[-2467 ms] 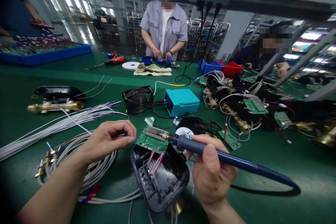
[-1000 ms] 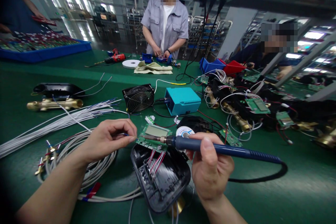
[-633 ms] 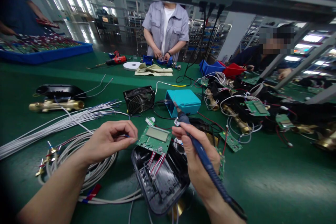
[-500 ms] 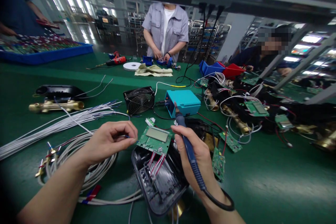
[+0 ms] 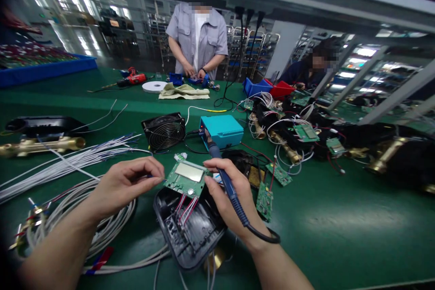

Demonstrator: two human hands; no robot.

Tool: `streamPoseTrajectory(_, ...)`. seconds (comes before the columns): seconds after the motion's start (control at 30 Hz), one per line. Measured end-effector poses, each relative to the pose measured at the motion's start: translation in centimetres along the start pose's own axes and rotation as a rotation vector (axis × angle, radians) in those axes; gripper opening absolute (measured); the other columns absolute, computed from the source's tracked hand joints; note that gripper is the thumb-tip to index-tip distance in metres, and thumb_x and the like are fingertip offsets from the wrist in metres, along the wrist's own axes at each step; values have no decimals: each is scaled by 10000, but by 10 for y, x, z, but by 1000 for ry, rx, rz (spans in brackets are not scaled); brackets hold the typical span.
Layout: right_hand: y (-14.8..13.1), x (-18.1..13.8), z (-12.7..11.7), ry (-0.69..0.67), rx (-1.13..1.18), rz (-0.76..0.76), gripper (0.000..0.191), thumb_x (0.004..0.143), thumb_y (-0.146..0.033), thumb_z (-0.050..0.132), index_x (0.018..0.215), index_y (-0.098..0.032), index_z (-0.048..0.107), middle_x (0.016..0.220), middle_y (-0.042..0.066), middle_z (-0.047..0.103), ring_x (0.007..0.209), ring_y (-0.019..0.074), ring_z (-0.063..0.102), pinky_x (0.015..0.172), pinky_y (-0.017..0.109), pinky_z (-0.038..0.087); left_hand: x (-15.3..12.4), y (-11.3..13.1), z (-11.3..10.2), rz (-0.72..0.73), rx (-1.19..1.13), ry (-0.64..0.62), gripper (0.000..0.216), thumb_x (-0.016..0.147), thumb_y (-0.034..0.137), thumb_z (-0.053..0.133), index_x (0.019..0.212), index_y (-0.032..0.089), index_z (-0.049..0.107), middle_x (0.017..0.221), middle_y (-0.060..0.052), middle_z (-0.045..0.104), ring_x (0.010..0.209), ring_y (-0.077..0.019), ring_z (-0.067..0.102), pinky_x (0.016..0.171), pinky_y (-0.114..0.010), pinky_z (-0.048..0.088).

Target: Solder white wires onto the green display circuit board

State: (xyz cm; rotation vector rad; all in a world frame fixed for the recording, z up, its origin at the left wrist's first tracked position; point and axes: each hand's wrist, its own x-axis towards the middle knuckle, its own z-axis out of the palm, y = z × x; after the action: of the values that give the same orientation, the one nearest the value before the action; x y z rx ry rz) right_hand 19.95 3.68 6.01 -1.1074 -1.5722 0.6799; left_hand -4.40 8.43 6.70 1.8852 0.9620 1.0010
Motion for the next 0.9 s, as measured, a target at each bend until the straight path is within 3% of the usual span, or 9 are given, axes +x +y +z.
streamPoseTrajectory(0.17, 0, -2, -10, 20, 0, -73, 261, 876, -175, 669, 1100, -307, 649, 1038, -5, 667, 928, 140, 655, 833, 264, 531, 6, -5, 19, 86, -4, 125, 124, 818, 209, 625, 709, 168, 669, 751, -30, 678, 723, -149, 625, 683, -248, 481)
streamPoseTrajectory(0.33, 5, -6, -13, 23, 19, -100, 222, 882, -189, 660, 1083, -284, 658, 1018, 7, 678, 893, 139, 670, 808, 263, 545, 6, -10, 26, 50, -13, 150, 122, 810, 236, 637, 710, 177, 676, 741, -19, 680, 712, -148, 620, 675, -249, 485)
streamPoseTrajectory(0.43, 10, -6, -15, 131, 82, -73, 145, 938, -265, 603, 1072, -263, 658, 981, 15, 713, 856, 153, 708, 787, 289, 574, 4, -10, 22, 22, 14, 174, 111, 795, 277, 669, 731, 188, 690, 821, -35, 710, 800, -178, 650, 748, -279, 511)
streamPoseTrajectory(0.53, 12, -3, -29, 293, 149, -119, 189, 975, -327, 549, 1122, -251, 639, 976, 26, 737, 814, 158, 727, 756, 307, 601, 1, -6, 15, 24, 34, 265, 112, 801, 315, 694, 842, 211, 702, 1005, -46, 718, 1004, -217, 645, 906, -324, 504)
streamPoseTrajectory(0.63, 9, 5, -50, 445, 192, -186, 248, 982, -380, 526, 1163, -226, 598, 889, 30, 755, 739, 159, 726, 691, 307, 612, 1, 3, 11, 8, 52, 386, 135, 808, 332, 693, 888, 224, 695, 1056, -34, 706, 1073, -223, 624, 951, -328, 494)
streamPoseTrajectory(0.8, -4, 17, -75, 485, 81, -78, 347, 931, -497, 552, 931, -163, 646, 590, 6, 680, 478, 138, 622, 453, 228, 517, 0, 5, 4, -35, 10, 719, 187, 760, 324, 704, 906, 207, 689, 952, -22, 706, 916, -210, 660, 894, -331, 533)
streamPoseTrajectory(0.9, -7, 21, -87, 603, -55, -41, 412, 879, -545, 590, 750, -157, 643, 488, -14, 595, 391, 117, 529, 385, 209, 437, -2, -13, 0, -83, 74, 757, 215, 753, 332, 704, 921, 199, 683, 907, -20, 698, 808, -192, 654, 835, -322, 538)
